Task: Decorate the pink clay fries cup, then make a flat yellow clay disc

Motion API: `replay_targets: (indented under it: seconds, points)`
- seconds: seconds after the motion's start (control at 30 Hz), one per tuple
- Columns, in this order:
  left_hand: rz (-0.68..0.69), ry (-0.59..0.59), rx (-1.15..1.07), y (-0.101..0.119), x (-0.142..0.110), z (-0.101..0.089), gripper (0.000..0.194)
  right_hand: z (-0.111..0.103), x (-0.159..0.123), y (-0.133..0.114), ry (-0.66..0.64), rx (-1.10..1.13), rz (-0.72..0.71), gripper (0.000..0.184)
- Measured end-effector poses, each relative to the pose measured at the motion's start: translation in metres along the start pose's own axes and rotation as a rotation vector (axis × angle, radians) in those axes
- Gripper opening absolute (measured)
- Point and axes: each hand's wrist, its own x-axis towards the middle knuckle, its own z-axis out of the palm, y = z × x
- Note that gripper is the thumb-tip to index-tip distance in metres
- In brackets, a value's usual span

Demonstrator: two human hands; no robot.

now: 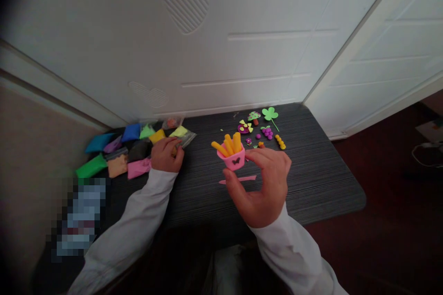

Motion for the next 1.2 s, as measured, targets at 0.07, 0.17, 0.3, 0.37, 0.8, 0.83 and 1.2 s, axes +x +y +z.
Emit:
replay_targets:
  seconds: [0.07, 0.17, 0.3, 0.37, 0.8, 0.83, 1.2]
  points:
    - [-0.002, -0.003, 0.0, 0.0, 0.0, 0.0, 0.023, -0.001, 0.0, -0.003, -0.015, 0.007, -0.015, 0.037]
    - [0.004, 0.006, -0.001, 0.0, 0.0, 0.0, 0.022, 0.0, 0.0, -0.004, -0.008, -0.005, -0.011, 0.038]
    - [0.017, 0.029, 0.004, -0.001, 0.001, 0.001, 0.022, 0.004, -0.001, -0.001, -0.007, -0.063, 0.007, 0.039]
    - [0.022, 0.032, 0.004, -0.002, 0.001, 0.001, 0.022, 0.006, -0.002, 0.001, -0.013, -0.093, 0.011, 0.039]
    - [0.015, 0.028, -0.01, -0.003, 0.0, 0.002, 0.023, 0.008, -0.006, 0.012, -0.037, -0.184, 0.009, 0.035]
    - [0.013, 0.031, -0.009, -0.002, 0.0, 0.001, 0.023, 0.009, -0.006, 0.012, -0.045, -0.186, 0.008, 0.034]
    - [-0.011, 0.017, -0.011, 0.0, 0.001, 0.0, 0.024, 0.014, -0.01, 0.015, -0.055, -0.182, 0.015, 0.032]
